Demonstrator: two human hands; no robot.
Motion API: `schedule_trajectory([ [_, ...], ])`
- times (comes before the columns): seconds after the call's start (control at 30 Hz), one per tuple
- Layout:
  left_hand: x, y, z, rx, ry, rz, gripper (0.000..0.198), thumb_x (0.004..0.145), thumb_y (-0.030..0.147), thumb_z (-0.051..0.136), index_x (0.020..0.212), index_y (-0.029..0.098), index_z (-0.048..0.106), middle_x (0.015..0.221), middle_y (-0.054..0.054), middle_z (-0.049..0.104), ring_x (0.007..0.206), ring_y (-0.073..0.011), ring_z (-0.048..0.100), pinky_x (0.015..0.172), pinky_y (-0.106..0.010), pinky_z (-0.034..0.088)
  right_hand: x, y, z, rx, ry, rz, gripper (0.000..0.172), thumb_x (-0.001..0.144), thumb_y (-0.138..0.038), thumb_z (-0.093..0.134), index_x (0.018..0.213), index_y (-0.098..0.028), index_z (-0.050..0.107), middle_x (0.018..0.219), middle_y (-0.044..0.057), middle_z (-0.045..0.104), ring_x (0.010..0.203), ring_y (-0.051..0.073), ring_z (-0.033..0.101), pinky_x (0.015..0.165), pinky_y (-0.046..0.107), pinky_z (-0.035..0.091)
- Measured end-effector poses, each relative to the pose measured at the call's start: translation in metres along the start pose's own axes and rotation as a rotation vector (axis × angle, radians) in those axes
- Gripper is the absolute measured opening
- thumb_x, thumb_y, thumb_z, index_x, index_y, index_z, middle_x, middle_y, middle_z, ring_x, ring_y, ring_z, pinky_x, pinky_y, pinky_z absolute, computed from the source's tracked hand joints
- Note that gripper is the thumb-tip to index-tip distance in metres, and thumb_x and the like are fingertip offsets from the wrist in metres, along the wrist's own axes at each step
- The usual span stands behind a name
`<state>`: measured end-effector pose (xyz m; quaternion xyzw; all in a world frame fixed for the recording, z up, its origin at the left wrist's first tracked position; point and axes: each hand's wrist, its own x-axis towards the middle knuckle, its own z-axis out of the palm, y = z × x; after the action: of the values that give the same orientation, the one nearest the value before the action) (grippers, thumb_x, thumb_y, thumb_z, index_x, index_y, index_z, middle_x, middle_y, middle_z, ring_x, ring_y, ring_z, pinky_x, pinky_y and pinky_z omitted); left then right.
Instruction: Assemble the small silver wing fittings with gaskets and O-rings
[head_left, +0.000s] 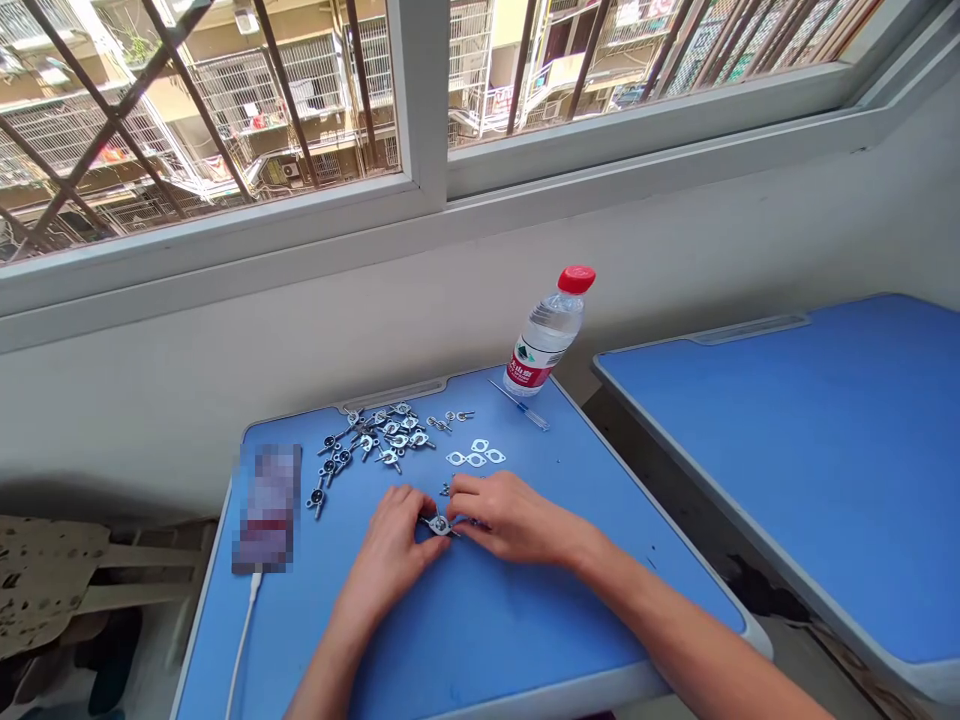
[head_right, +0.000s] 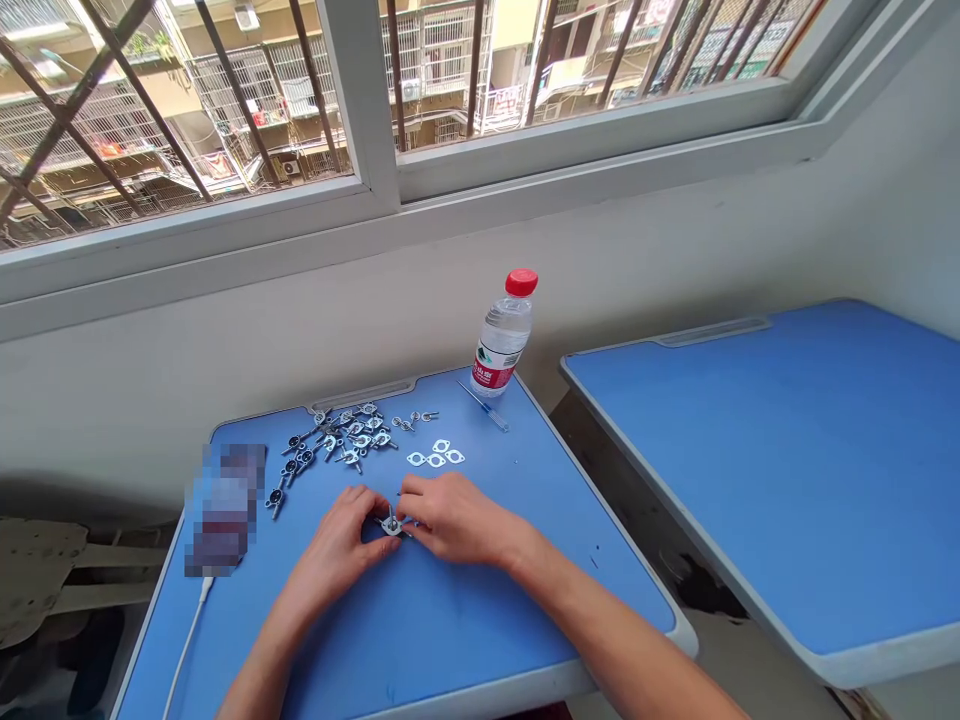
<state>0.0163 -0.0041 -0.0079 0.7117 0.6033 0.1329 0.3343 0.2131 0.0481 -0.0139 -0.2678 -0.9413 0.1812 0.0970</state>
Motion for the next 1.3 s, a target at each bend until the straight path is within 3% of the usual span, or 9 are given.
schedule_trajectory([
  [0.23, -0.004, 0.009, -0.004, 0.167, 0.029, -0.002, 0.009, 0.084, 0.021, 0.064, 0.093, 0.021, 0.06, 0.102, -0.004, 0.063, 0.1, -0.0242, 0.056, 0.081, -0.034, 0.043, 0.002, -0.004, -0.011, -0.014, -0.187, 0.157, 0.006, 0.086, -0.023, 0.067, 0.085, -0.018, 0.069, 0.086, 0.002, 0.068, 0.064, 0.013, 0.054, 0.054, 0.028, 0.019],
  [0.43, -0.006, 0.014, -0.002, 0.309, 0.053, 0.027, 0.012, 0.085, 0.021, 0.067, 0.096, 0.02, 0.063, 0.102, -0.004, 0.065, 0.097, -0.0257, 0.059, 0.082, -0.038, 0.045, 0.003, -0.008, -0.009, -0.011, -0.211, 0.166, 0.01, 0.087, -0.023, 0.064, 0.081, -0.017, 0.068, 0.081, 0.003, 0.069, 0.065, 0.015, 0.058, 0.055, 0.029, 0.02],
  [0.63, -0.007, 0.016, 0.003, 0.438, 0.064, 0.021, 0.002, 0.089, 0.022, 0.064, 0.089, 0.02, 0.063, 0.097, -0.004, 0.066, 0.093, -0.026, 0.06, 0.077, -0.038, 0.045, 0.004, -0.013, -0.009, -0.042, -0.267, 0.182, 0.014, 0.09, -0.024, 0.06, 0.081, -0.016, 0.067, 0.083, 0.005, 0.071, 0.068, 0.017, 0.061, 0.055, 0.029, 0.019],
  [1.3, -0.007, 0.01, 0.016, 0.511, 0.124, 0.066, 0.008, 0.088, 0.019, 0.059, 0.08, 0.021, 0.061, 0.087, -0.004, 0.065, 0.083, -0.0242, 0.058, 0.069, -0.036, 0.045, 0.001, -0.017, 0.004, -0.052, -0.243, 0.179, 0.016, 0.092, -0.018, 0.054, 0.078, -0.015, 0.061, 0.079, 0.005, 0.068, 0.064, 0.016, 0.06, 0.055, 0.031, 0.016],
])
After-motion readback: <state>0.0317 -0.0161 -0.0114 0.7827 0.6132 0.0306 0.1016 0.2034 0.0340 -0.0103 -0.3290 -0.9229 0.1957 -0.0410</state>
